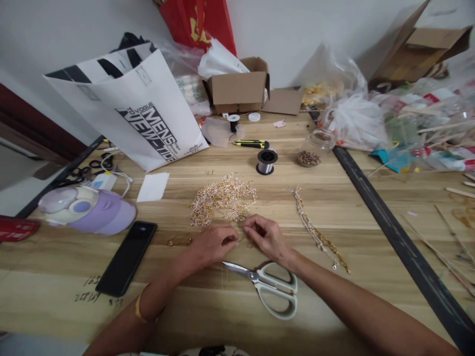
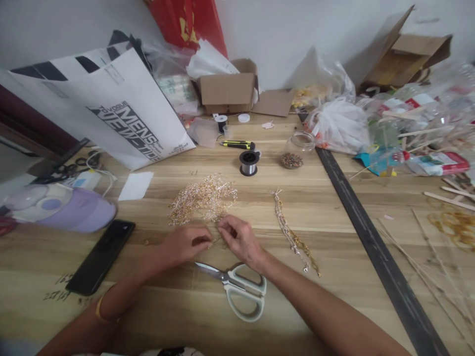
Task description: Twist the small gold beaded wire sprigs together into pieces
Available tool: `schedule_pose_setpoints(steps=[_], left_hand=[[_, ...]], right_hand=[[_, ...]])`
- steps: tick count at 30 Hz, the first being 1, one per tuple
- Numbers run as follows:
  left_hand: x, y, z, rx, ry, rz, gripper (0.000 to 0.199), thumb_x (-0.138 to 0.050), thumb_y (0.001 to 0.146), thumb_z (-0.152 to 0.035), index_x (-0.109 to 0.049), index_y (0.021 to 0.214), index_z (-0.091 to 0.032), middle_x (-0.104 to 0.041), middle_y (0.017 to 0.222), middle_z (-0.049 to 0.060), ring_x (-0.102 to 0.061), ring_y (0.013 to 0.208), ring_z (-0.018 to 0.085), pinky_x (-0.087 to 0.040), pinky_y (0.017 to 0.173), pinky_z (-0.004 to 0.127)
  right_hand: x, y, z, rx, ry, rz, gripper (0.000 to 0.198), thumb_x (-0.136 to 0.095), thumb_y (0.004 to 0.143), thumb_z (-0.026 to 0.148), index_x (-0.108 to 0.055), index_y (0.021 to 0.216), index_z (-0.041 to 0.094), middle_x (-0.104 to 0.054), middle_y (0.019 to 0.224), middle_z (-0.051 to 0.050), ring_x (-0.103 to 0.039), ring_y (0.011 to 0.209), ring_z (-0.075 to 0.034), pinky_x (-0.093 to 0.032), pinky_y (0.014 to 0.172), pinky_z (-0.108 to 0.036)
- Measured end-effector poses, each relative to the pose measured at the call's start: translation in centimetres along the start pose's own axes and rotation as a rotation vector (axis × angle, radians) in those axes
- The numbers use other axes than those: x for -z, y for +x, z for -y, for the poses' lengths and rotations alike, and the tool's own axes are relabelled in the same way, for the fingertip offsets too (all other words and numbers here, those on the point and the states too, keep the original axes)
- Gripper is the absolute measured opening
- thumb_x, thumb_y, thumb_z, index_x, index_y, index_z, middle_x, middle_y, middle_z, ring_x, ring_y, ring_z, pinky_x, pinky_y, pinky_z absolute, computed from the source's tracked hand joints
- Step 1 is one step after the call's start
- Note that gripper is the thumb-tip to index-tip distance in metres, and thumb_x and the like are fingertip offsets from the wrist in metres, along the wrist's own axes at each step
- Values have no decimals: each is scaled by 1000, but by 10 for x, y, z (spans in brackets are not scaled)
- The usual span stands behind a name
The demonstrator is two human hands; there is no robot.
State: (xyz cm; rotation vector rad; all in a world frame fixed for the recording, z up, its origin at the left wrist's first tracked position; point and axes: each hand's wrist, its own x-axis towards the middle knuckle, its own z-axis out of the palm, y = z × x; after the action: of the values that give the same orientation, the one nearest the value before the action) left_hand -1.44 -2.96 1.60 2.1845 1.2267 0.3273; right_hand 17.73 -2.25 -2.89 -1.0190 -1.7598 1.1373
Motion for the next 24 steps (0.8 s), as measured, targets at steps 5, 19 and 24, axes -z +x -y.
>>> schedule_pose_setpoints(steps=[5,19,24], left_hand=[[6,5,-10,120,-37,-31,25,-51,87,-37,-62,75,-18,-65,72,0,-56,68,15,-38,63,25],[-8,14,-11,-4,259,-102,26,-38,95,-35,-52,81,-18,-61,73,3,-56,69,17,-38,64,28],[-10,17,-10,-14,263,-118,26,-36,95,-31,-52,79,-18,-59,71,3,-56,68,17,-39,65,28]], right_hand=[[0,-1,3,85,-81,37,10,-50,87,20,-59,83,18,-56,70,-1,-50,62,-13,-40,58,-24],[-1,0,2,94,-144,37,11,-50,86,18,-60,85,17,-58,71,-2,-50,61,-13,-40,59,-24],[-1,0,4,73,-132,17,12,-50,86,19,-59,79,16,-53,64,0,-47,58,-12,-38,56,-22]])
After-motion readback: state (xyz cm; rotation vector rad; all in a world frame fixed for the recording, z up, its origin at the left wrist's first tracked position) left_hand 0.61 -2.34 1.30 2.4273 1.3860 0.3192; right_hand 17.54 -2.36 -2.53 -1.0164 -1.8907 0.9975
